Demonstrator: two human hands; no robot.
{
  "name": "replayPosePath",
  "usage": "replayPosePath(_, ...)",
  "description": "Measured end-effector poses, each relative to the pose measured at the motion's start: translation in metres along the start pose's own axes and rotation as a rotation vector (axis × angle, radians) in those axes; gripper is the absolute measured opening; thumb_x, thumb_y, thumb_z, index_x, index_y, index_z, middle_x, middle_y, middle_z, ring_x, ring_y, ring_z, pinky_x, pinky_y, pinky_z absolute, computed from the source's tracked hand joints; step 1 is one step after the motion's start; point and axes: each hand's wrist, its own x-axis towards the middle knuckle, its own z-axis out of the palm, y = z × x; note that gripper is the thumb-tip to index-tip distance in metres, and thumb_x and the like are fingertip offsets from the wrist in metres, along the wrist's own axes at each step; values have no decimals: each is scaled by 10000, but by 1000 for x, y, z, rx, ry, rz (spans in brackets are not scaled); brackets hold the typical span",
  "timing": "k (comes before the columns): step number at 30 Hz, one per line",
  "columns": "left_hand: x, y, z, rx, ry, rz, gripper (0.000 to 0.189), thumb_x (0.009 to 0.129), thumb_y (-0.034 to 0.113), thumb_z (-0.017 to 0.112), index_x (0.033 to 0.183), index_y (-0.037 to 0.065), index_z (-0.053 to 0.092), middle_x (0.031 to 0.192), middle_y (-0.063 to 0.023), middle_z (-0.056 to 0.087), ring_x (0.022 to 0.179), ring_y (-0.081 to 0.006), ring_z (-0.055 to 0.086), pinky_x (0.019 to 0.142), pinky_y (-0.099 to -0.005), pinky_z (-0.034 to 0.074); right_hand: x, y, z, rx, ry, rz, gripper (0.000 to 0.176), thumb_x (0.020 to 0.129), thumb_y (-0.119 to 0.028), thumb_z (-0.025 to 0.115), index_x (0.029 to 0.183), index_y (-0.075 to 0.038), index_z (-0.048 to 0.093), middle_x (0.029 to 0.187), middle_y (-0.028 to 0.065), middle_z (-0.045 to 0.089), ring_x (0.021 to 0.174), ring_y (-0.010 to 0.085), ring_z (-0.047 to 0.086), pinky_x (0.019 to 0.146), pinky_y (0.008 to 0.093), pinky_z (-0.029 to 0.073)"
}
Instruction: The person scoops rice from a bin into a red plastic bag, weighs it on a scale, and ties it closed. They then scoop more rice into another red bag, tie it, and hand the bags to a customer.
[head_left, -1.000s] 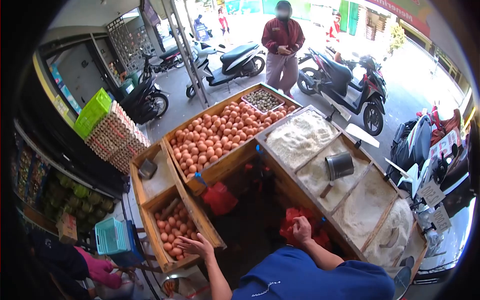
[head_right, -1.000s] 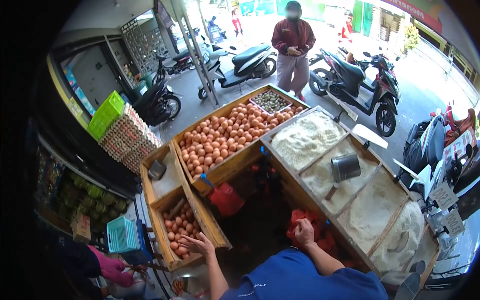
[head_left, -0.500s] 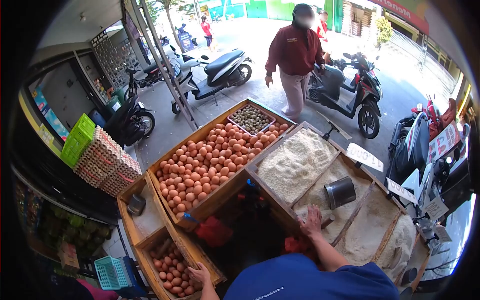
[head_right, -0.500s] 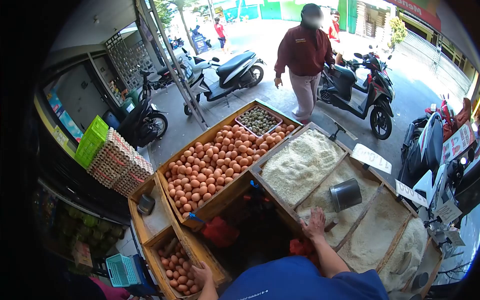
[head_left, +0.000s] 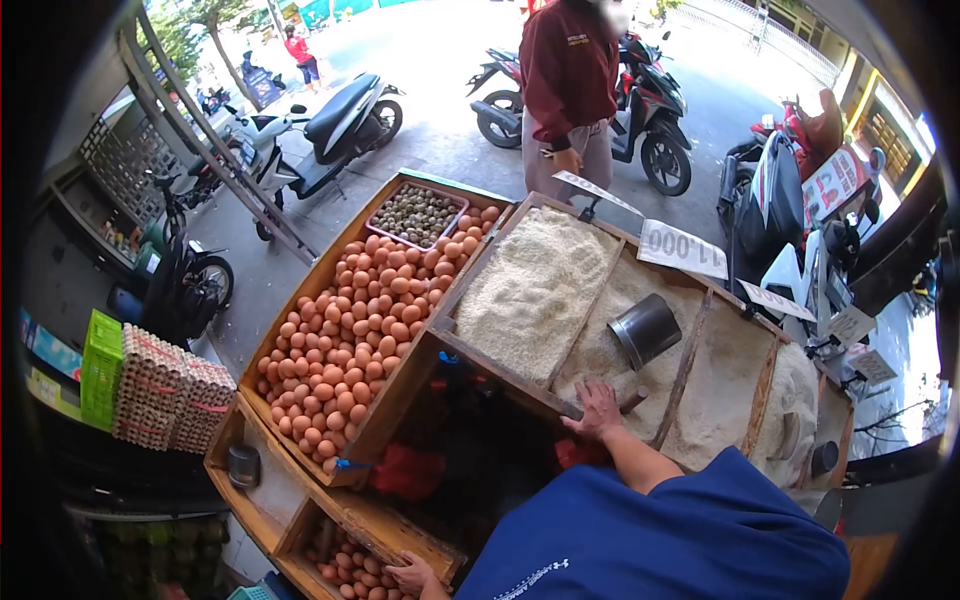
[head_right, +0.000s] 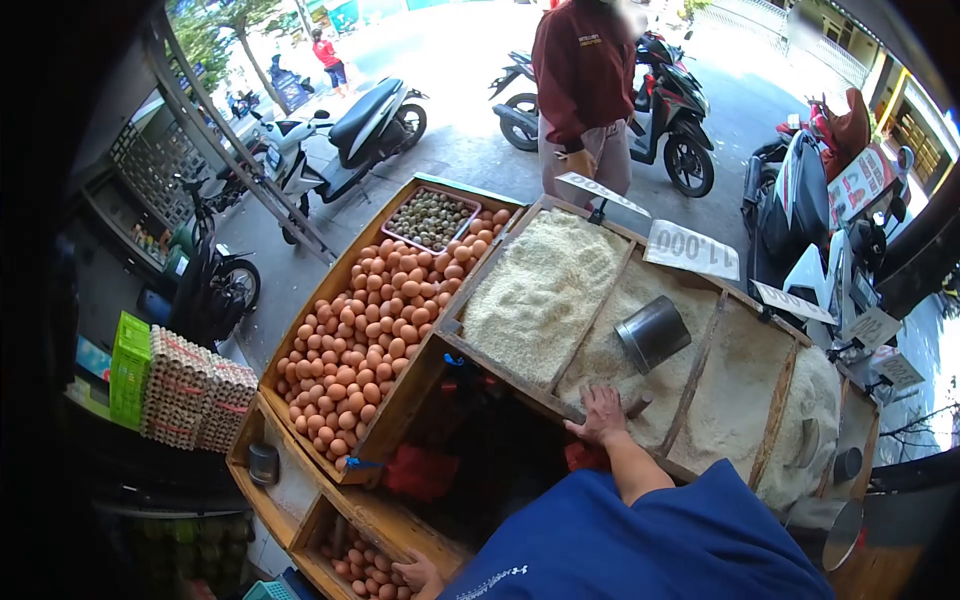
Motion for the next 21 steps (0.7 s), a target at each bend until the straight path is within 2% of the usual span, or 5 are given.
replayPosePath(1, -17, 19, 15, 253, 114, -87, 626, 820, 440, 539, 1219, -32, 436, 979, -261, 616, 862, -426, 598, 728, -479, 480, 0, -1, -3, -87, 1, -22, 832, 653, -524, 702, 1282, -51, 432, 1283, 168, 431, 1203, 324, 404, 1049, 430, 271)
replayPosePath(6, -65, 139, -44, 425, 197, -115, 616, 823, 435, 538, 1219, -27, 438, 986, -261, 618, 868, -420, 602, 734, -476, 479, 2, 3, 8, -9, -18, 16, 801, 652, -537, 692, 1249, -51, 468, 1245, 168, 454, 1198, 313, 409, 1067, 463, 228)
replayPosePath(17, -65, 135, -40, 375, 254, -91, 660, 826, 429, 552, 1235, -81, 457, 1002, -285, 613, 897, -415, 604, 758, -470, 484, 4, 2, 11, -48, -43, 1, 773, 697, -526, 658, 1275, -60, 444, 1342, 172, 412, 1293, 295, 344, 1115, 500, 123)
replayPosePath(19, -71, 158, -52, 344, 143, -184, 636, 846, 433, 519, 1268, -30, 414, 1143, -259, 531, 970, -420, 568, 802, -476, 479, 2, 3, 13, -20, -8, -2, 757, 700, -526, 656, 1261, -55, 465, 1366, 177, 394, 1306, 297, 330, 1118, 503, 114)
replayPosePath(21, -69, 156, -51, 356, 129, -192, 636, 849, 436, 516, 1267, -33, 414, 1163, -256, 517, 980, -418, 563, 810, -471, 478, 3, 3, 14, -8, -13, -4, 773, 698, -533, 651, 1271, -49, 463, 1392, 187, 370, 1326, 302, 309, 1123, 505, 104)
